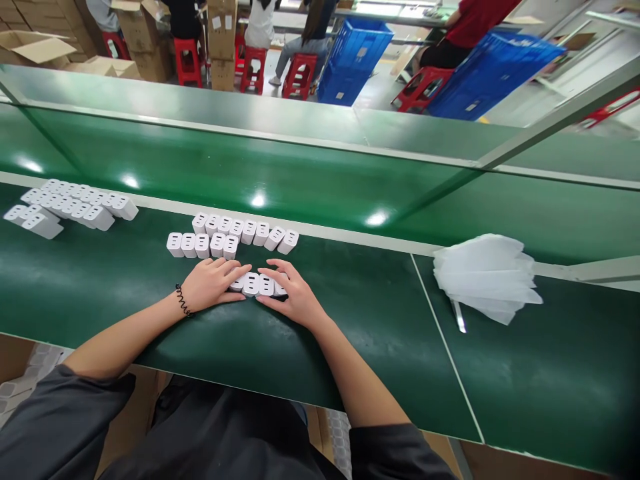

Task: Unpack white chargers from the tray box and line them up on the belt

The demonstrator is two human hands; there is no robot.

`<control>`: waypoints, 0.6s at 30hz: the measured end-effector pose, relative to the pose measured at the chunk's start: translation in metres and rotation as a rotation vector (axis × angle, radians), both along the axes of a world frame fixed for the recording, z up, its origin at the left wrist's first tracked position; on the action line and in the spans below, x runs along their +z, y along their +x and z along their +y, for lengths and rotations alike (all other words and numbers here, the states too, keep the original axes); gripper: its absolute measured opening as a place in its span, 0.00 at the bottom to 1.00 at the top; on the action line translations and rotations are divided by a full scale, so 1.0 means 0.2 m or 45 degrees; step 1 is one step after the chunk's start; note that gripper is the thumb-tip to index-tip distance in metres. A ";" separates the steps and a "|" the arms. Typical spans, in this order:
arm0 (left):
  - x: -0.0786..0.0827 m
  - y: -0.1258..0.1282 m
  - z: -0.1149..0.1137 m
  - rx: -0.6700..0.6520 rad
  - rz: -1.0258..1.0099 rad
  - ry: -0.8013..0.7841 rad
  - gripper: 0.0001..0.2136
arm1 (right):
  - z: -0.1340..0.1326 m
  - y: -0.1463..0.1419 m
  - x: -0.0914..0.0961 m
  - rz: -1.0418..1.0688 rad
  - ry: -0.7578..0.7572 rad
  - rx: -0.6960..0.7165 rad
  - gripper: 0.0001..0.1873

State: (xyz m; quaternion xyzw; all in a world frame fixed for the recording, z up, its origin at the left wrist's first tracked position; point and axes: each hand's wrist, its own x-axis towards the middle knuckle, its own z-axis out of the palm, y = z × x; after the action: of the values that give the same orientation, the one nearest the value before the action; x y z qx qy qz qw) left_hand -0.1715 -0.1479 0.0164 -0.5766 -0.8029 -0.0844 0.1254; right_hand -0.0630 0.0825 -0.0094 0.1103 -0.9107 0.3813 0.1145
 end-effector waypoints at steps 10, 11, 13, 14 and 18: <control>0.00 0.01 0.37 0.039 0.045 -0.193 0.32 | 0.27 -0.02 0.01 -0.013 0.003 -0.108 0.26; 0.00 -0.01 0.41 0.036 0.037 -0.200 0.33 | 0.29 -0.02 0.00 -0.004 0.001 -0.143 0.27; 0.00 -0.04 0.47 0.014 0.044 -0.200 0.35 | 0.31 -0.03 -0.02 0.004 0.003 -0.207 0.28; 0.00 -0.06 0.49 -0.003 0.059 -0.195 0.34 | 0.31 -0.04 -0.03 0.006 0.009 -0.235 0.29; 0.00 -0.10 0.52 -0.040 0.123 -0.152 0.34 | 0.31 -0.04 -0.03 0.011 0.031 -0.286 0.34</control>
State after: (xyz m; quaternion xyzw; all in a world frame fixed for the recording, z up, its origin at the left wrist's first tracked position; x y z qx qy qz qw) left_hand -0.1922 -0.0430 0.0158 -0.5990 -0.7904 -0.0106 0.1279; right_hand -0.0704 0.1448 -0.0151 0.0107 -0.9214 0.3545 0.1590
